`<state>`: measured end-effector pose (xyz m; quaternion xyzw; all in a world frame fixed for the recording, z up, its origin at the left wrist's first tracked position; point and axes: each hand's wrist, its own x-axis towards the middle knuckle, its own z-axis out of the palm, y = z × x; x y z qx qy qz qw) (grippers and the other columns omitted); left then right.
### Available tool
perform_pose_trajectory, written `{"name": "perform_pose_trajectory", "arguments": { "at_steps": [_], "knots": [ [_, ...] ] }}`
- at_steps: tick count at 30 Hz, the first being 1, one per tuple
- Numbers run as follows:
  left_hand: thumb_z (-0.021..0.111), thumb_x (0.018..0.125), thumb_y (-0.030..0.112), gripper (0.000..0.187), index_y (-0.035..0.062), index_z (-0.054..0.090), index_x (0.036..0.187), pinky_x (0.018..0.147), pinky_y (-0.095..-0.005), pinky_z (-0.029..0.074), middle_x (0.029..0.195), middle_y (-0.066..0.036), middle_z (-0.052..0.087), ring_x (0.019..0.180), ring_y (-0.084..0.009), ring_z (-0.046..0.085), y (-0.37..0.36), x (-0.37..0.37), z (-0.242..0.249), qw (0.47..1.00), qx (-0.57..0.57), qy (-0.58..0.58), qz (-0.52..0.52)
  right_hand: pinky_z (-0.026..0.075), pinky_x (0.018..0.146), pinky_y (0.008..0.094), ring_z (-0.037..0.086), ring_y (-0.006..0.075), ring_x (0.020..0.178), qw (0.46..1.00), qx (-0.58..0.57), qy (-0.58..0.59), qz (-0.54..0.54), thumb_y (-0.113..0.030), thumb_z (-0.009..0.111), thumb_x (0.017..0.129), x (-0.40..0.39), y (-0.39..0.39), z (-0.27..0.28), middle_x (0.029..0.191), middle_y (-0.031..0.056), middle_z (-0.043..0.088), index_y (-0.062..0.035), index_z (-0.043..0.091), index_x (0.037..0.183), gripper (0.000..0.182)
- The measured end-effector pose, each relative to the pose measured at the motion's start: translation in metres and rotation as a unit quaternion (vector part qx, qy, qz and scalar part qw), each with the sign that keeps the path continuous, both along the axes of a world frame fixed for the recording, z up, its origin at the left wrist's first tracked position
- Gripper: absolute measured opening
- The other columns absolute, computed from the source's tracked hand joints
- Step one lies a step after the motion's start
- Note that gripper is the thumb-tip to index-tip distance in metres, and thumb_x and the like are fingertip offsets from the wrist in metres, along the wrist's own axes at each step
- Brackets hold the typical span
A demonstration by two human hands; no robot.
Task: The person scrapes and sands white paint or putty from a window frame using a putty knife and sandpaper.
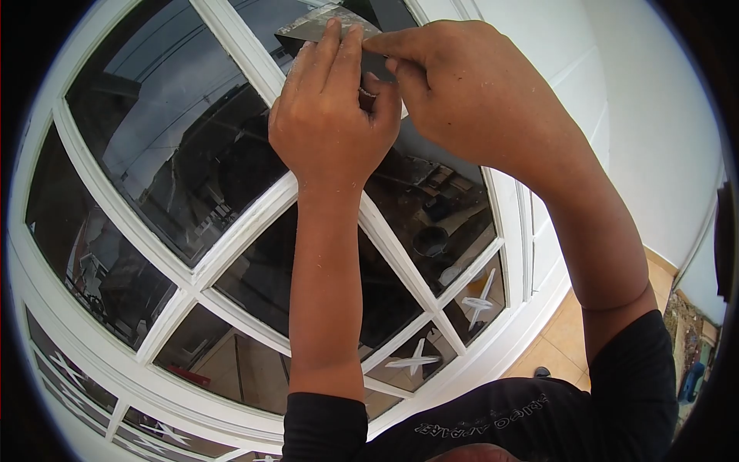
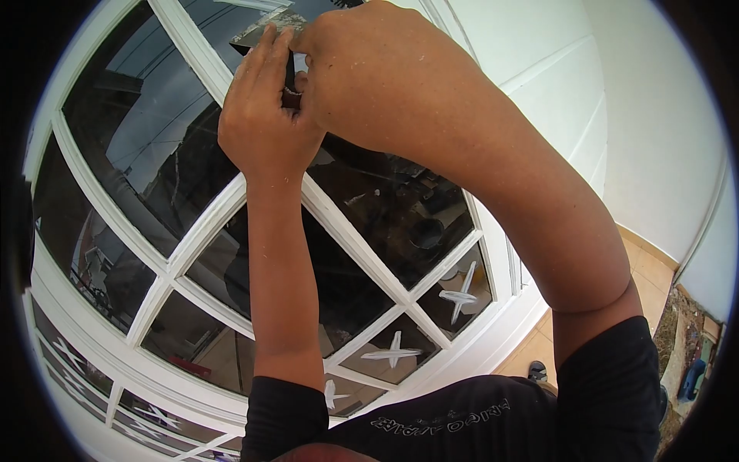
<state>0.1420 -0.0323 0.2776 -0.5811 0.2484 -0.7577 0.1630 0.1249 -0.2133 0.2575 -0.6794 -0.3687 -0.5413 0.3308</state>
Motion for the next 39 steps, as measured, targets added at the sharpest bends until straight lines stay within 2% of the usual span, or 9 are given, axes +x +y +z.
{"name": "perform_pose_trajectory", "arguments": {
  "at_steps": [19, 22, 24, 25, 27, 30, 33, 36, 39],
  "knots": [
    [0.07, 0.073, 0.018, 0.052, 0.0125, 0.075, 0.124, 0.089, -0.0425, 0.06, 0.13, -0.01, 0.072, 0.118, -0.0335, 0.07, -0.002, -0.001, -0.002, 1.0, -0.02, 0.011, 0.009, 0.059, 0.082, 0.0409, 0.074, 0.0359, 0.077, 0.999, 0.004, 0.034, 0.004, -0.01, 0.055, 0.093, 0.001, 0.0, 0.006, 0.092, 0.0246, 0.075, 0.0002, 0.076, 0.117, 0.034],
    [0.069, 0.073, 0.017, 0.051, 0.014, 0.075, 0.123, 0.087, -0.0417, 0.06, 0.126, -0.008, 0.074, 0.116, -0.0318, 0.071, -0.001, -0.005, -0.006, 1.0, -0.004, 0.015, 0.015, 0.059, 0.083, 0.0411, 0.074, 0.0363, 0.08, 0.996, -0.035, -0.071, -0.032, -0.01, 0.056, 0.093, 0.012, -0.006, -0.008, 0.096, 0.0239, 0.076, 0.0002, 0.076, 0.117, 0.033],
    [0.068, 0.073, 0.017, 0.05, 0.0148, 0.076, 0.123, 0.086, -0.0411, 0.061, 0.125, -0.007, 0.075, 0.115, -0.0309, 0.071, -0.002, -0.007, -0.008, 0.999, 0.006, 0.025, 0.028, 0.061, 0.072, 0.0399, 0.074, 0.0362, 0.075, 0.999, 0.011, -0.042, -0.024, -0.008, 0.066, 0.089, 0.012, -0.006, -0.018, 0.083, 0.0215, 0.074, 0.0042, 0.076, 0.099, 0.019],
    [0.068, 0.073, 0.016, 0.05, 0.0151, 0.076, 0.122, 0.085, -0.0408, 0.061, 0.124, -0.006, 0.075, 0.114, -0.0301, 0.072, -0.002, -0.007, -0.009, 0.999, 0.006, 0.028, 0.032, 0.061, 0.072, 0.0399, 0.074, 0.0362, 0.075, 0.999, 0.011, -0.043, -0.023, -0.008, 0.066, 0.089, 0.013, -0.007, -0.017, 0.083, 0.0215, 0.074, 0.0042, 0.076, 0.099, 0.019],
    [0.068, 0.073, 0.016, 0.05, 0.0155, 0.076, 0.122, 0.084, -0.0404, 0.061, 0.124, -0.005, 0.075, 0.114, -0.0293, 0.072, -0.002, -0.006, -0.009, 0.999, 0.008, 0.031, 0.036, 0.059, 0.084, 0.0409, 0.074, 0.0364, 0.082, 1.0, 0.0, -0.013, -0.028, -0.009, 0.057, 0.094, 0.015, -0.009, -0.013, 0.099, 0.0223, 0.076, -0.0009, 0.077, 0.116, 0.031],
    [0.068, 0.073, 0.017, 0.051, 0.0157, 0.076, 0.123, 0.082, -0.0401, 0.06, 0.124, -0.005, 0.075, 0.114, -0.0286, 0.072, -0.003, -0.005, -0.009, 0.999, -0.001, 0.025, 0.025, 0.059, 0.084, 0.0409, 0.074, 0.0366, 0.082, 0.998, 0.018, 0.059, 0.006, -0.009, 0.058, 0.094, 0.001, -0.013, 0.0, 0.099, 0.0227, 0.076, -0.0009, 0.077, 0.115, 0.03],
    [0.068, 0.073, 0.017, 0.052, 0.0158, 0.075, 0.124, 0.08, -0.0393, 0.06, 0.125, -0.005, 0.075, 0.114, -0.0282, 0.072, -0.002, -0.006, -0.009, 0.999, 0.014, 0.03, 0.034, 0.059, 0.083, 0.0404, 0.074, 0.0355, 0.08, 0.999, -0.015, -0.017, -0.024, -0.01, 0.058, 0.094, 0.008, -0.018, -0.008, 0.099, 0.0227, 0.076, -0.0002, 0.077, 0.116, 0.031],
    [0.068, 0.073, 0.017, 0.053, 0.0159, 0.075, 0.125, 0.08, -0.038, 0.06, 0.127, -0.005, 0.074, 0.114, -0.0282, 0.072, -0.007, -0.009, -0.01, 0.998, 0.006, 0.04, 0.055, 0.06, 0.083, 0.0402, 0.075, 0.0351, 0.08, 1.0, 0.012, 0.023, -0.011, -0.01, 0.058, 0.094, 0.009, -0.013, -0.002, 0.098, 0.0224, 0.077, 0.0004, 0.076, 0.117, 0.032],
    [0.068, 0.077, 0.014, 0.052, 0.0152, 0.074, 0.128, 0.092, -0.0399, 0.059, 0.131, -0.006, 0.073, 0.118, -0.0309, 0.07, -0.009, -0.014, -0.011, 0.996, -0.01, 0.077, 0.049, 0.059, 0.082, 0.0399, 0.075, 0.0341, 0.079, 1.0, 0.001, 0.015, -0.022, -0.01, 0.057, 0.094, 0.011, -0.015, -0.006, 0.097, 0.0225, 0.077, 0.0007, 0.076, 0.117, 0.031]
  ]
}}
